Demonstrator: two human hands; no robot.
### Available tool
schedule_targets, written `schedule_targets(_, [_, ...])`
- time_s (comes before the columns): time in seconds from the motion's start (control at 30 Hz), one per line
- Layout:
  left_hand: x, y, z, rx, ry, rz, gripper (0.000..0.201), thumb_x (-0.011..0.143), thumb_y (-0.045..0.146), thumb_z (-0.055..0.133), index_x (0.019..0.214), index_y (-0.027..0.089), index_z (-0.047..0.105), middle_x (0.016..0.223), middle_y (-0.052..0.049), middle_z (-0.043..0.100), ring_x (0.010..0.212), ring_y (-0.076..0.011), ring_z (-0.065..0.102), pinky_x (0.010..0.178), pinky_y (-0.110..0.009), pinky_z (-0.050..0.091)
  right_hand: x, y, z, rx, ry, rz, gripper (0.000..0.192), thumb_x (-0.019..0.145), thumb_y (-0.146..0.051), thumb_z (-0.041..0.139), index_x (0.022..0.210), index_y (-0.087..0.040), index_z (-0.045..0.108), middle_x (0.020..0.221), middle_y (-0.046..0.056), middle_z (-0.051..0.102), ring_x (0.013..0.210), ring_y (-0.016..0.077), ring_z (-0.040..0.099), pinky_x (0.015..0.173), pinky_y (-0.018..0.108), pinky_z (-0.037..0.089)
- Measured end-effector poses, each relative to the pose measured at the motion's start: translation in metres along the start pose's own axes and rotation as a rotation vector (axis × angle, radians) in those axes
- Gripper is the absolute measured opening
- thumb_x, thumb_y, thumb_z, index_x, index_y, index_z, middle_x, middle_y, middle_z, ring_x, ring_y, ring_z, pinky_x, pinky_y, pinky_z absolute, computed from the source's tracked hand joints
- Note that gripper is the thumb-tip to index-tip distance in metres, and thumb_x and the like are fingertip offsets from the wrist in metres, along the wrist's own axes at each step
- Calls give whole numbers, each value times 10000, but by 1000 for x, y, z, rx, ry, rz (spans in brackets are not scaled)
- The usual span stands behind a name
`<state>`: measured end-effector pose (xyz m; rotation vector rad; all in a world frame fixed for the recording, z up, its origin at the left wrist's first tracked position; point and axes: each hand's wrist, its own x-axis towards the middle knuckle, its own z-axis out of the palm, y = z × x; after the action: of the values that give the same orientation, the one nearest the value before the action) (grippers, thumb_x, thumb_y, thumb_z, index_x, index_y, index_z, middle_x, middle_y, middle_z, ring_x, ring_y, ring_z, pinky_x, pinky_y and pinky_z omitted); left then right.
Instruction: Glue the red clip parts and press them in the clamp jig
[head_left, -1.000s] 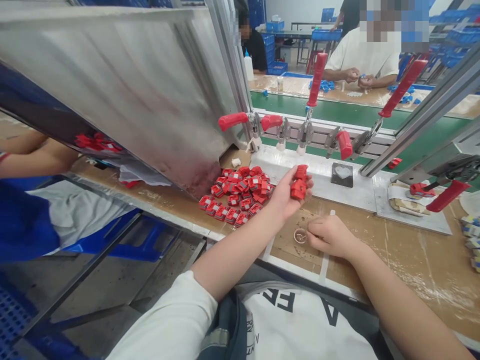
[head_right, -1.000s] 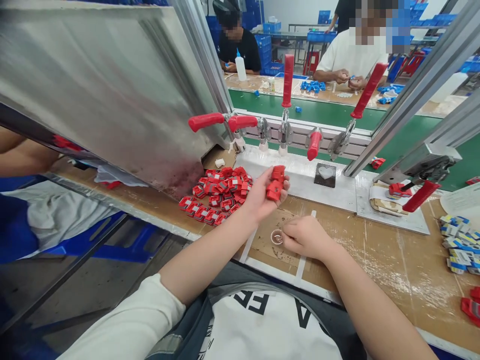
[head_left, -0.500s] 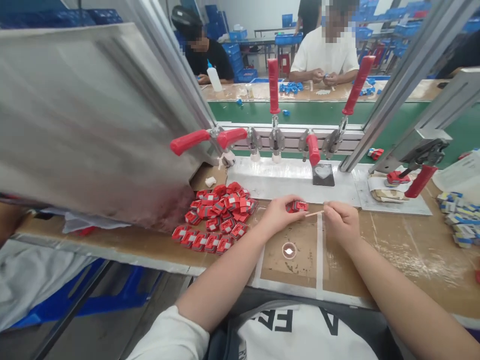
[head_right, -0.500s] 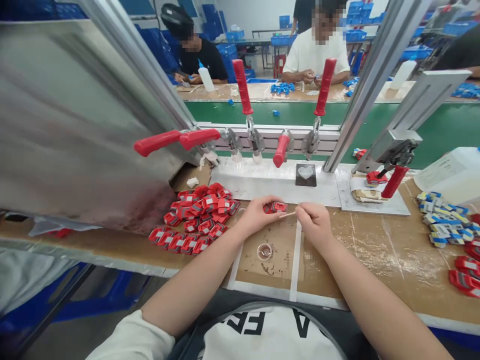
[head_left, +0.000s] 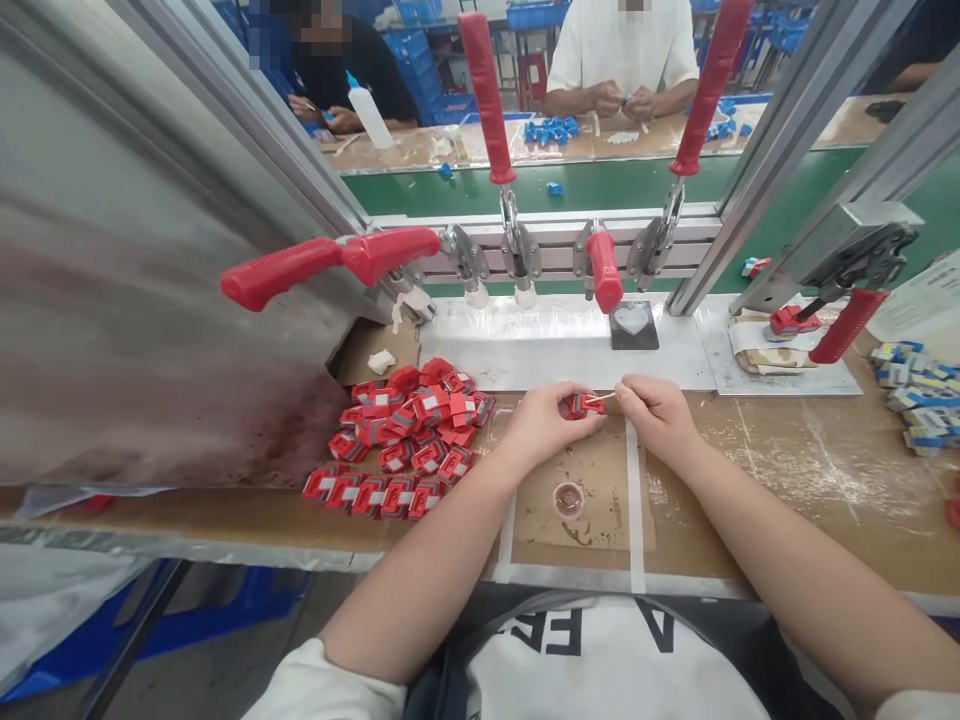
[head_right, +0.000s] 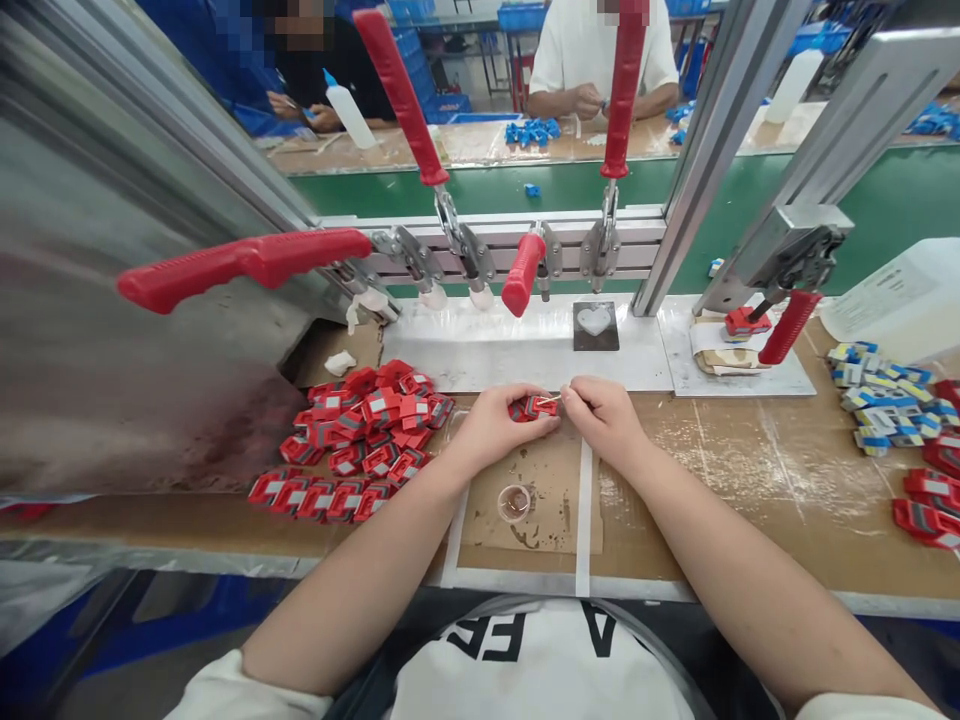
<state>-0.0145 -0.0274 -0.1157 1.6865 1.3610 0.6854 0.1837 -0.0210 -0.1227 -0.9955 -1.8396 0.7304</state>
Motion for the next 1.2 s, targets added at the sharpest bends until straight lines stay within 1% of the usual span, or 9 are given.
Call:
schedule_targets(0.2, [1, -2, 2, -13, -1, -11, 350, 763, 419, 810, 1038, 203, 784, 858, -5, 766, 782, -178, 663, 725, -273, 489, 0, 0, 1, -16, -5, 2, 434, 1010, -316, 474, 622, -226, 301, 579, -45, 323, 536, 119, 319, 557, 298, 264])
schedule_targets(0.4, [1, -2, 2, 29, 14, -20, 399, 757, 436, 817, 1072, 194, 782, 871, -14, 768, 797, -183, 667, 766, -287, 497, 1, 0, 1, -75, 21, -7, 413, 991, -274, 478, 624, -226, 294, 578, -48, 316, 535, 113, 319, 551, 287, 263])
schedule_targets(0.6, [0, 0, 1, 48, 10, -4, 305, 781, 419, 797, 1003, 211, 782, 905, -10, 776, 845, -195, 687, 777, -289, 504, -2, -4, -1, -199, 86, -100, 397, 936, -190, 508, 629, -229, 260, 564, -55, 295, 514, 105, 299, 532, 280, 242])
schedule_targets(0.73, [0, -1, 2, 83, 32, 2, 294, 780, 417, 801, 1001, 225, 780, 907, -5, 780, 846, -196, 695, 783, -294, 509, -4, -5, -1, -279, 115, -162, 400, 882, -144, 524, 631, -234, 227, 550, -60, 264, 504, 105, 261, 511, 285, 210])
schedule_targets(0.83, [-1, -1, 3, 95, 58, 11, 321, 771, 432, 817, 1020, 234, 777, 912, -4, 782, 843, -198, 695, 785, -298, 512, -5, -9, -2, -286, 122, -166, 416, 871, -135, 533, 627, -237, 211, 544, -62, 245, 503, 108, 237, 503, 291, 194])
schedule_targets(0.9, [-1, -2, 3, 65, 62, 16, 341, 772, 447, 825, 1033, 234, 771, 911, -6, 781, 837, -197, 695, 771, -295, 515, -7, -14, -4, -232, 126, -174, 424, 891, -129, 525, 627, -237, 212, 551, -63, 238, 502, 107, 237, 503, 288, 199])
schedule_targets(0.97, [-1, -3, 3, 19, 67, 35, 343, 786, 450, 822, 1048, 236, 765, 931, -7, 782, 849, -195, 696, 777, -291, 521, -9, -21, -5, -129, 64, -216, 418, 920, -119, 507, 630, -236, 230, 562, -62, 246, 501, 104, 246, 506, 284, 209])
schedule_targets(1.1, [0, -6, 3, -12, 70, 80, 350, 784, 411, 840, 1087, 253, 763, 1009, -9, 787, 938, -210, 705, 874, -308, 529, -19, -32, 2, 61, -288, -361, 412, 935, -123, 514, 637, -233, 252, 566, -64, 273, 502, 102, 261, 519, 279, 218])
schedule_targets(1.2, [1, -7, 3, -24, 68, 57, 388, 762, 372, 862, 1120, 262, 762, 1026, -10, 789, 956, -218, 710, 920, -321, 533, -26, -35, 12, 52, -473, -411, 405, 901, -105, 540, 632, -229, 263, 562, -67, 294, 517, 106, 263, 531, 283, 201])
